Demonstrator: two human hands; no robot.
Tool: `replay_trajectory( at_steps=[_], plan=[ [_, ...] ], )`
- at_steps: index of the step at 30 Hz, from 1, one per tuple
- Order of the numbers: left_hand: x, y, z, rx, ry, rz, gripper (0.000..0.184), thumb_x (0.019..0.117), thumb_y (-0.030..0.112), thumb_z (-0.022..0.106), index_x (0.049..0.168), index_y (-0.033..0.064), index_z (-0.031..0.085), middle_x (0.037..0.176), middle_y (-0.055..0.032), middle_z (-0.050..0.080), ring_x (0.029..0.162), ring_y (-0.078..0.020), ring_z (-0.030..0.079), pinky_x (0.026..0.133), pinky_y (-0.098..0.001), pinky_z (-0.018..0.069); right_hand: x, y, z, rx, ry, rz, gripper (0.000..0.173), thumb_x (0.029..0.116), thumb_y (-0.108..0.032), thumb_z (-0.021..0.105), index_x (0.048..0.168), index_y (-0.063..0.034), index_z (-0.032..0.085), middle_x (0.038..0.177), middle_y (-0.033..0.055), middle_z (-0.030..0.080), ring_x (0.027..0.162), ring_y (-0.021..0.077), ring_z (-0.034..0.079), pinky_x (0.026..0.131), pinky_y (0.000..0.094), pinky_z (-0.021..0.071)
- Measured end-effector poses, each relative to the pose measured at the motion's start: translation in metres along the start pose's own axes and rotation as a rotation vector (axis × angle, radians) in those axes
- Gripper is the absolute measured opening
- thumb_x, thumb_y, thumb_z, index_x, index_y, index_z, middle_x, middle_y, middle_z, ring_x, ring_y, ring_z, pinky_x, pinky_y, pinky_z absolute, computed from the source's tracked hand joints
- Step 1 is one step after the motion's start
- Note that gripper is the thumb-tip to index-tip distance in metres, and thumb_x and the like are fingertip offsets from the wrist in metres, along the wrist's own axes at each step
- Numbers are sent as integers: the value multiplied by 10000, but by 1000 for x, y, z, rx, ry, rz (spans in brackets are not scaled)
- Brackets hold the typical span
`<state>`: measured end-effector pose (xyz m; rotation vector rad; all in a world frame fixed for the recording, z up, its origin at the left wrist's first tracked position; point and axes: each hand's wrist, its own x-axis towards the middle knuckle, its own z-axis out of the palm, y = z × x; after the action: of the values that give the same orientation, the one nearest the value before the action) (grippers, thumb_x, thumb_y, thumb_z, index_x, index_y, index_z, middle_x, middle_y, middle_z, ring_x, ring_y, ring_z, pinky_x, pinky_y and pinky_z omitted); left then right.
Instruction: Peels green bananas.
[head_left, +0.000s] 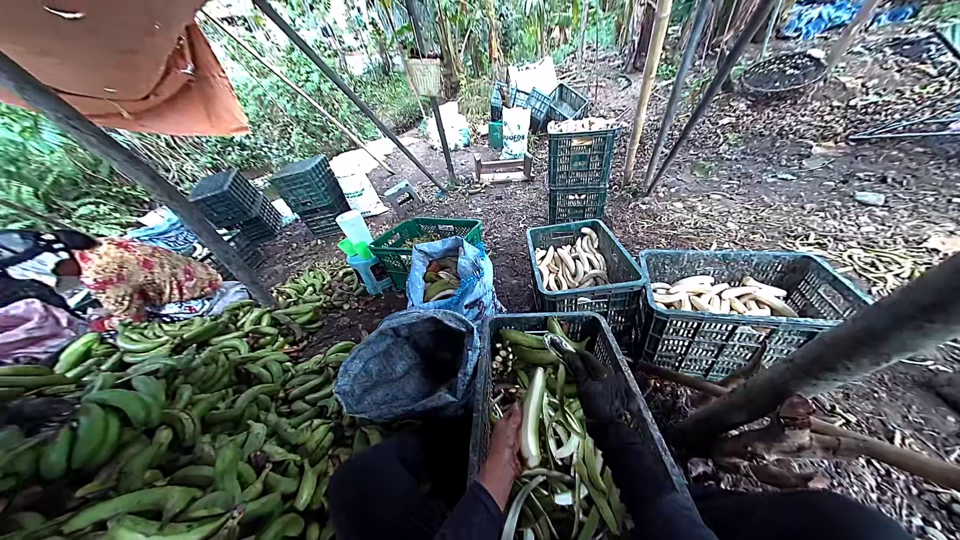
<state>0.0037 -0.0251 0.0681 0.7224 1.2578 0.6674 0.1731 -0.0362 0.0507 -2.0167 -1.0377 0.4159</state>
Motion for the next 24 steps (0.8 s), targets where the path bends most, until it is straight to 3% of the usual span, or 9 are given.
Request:
replay_trajectory(
  at_steps=[2,6,8,10,12,15,19,22,24],
  plan=[
    [11,-5,-2,-84,27,55,462,1133,346,255,1178,16,575,801,-87,624,626,-149,606,552,-316,526,-11,-15,-15,-35,-108,-56,483,1038,-548,467,1232,-203,743,1051,132,759,1026,336,708,938,625,495],
    [21,3,1,18,66,314,528,1141,293,205,1517,-44,359,1429,-261,497,1253,-260,539,1058,-407,445,-84,-35,-26,-162,-391,87,533,1023,-637,394,1243,-294,736,1012,93,766,981,325,714,849,645,487],
    [23,8,6,10,89,433,512,1138,239,230,1560,-47,270,1533,-276,388,1355,-246,463,1126,-365,379,-106,-34,-23,-165,-403,152,553,1011,-680,363,1238,-342,738,984,62,771,968,297,714,841,632,473],
    [19,10,10,-19,67,466,489,1134,212,246,1557,-29,297,1492,-238,452,1287,-179,521,1080,-310,425,-110,-27,-14,-125,-332,140,551,1008,-683,366,1192,-336,751,928,41,762,913,264,713,797,601,483],
    [9,12,16,-45,-8,353,443,1137,230,261,1484,-9,398,1231,-152,593,993,-119,609,866,-288,524,-96,-18,-3,-76,-209,58,509,1016,-628,420,1182,-290,761,948,61,762,920,280,713,808,604,498],
    [-3,10,9,53,-158,79,433,1129,336,301,1378,56,517,946,-82,645,717,-119,608,623,-286,523,-41,-10,2,-143,-74,-61,477,1023,-571,474,1279,-258,728,1102,159,744,1076,408,675,923,659,489],
    [-6,7,-3,166,-202,85,507,1128,397,234,1331,41,532,923,-80,645,732,-127,628,650,-311,548,17,-27,-16,-131,-101,-96,532,1023,-619,438,1286,-257,725,1130,137,746,1124,366,665,1003,625,452],
    [3,9,-3,105,-9,394,495,1131,230,295,1555,-27,282,1402,-229,524,1197,-193,580,1014,-355,491,-13,-44,-19,-123,-189,-141,511,1025,-592,453,1230,-229,749,1052,137,757,1039,363,699,928,644,495],
    [20,7,-1,110,119,613,593,1120,174,260,1609,-28,-6,1644,-294,172,1509,-286,296,1232,-388,264,-53,-46,-17,-151,-245,-91,501,1030,-590,438,1223,-252,753,1032,105,767,1017,340,711,900,638,504]
  ],
)
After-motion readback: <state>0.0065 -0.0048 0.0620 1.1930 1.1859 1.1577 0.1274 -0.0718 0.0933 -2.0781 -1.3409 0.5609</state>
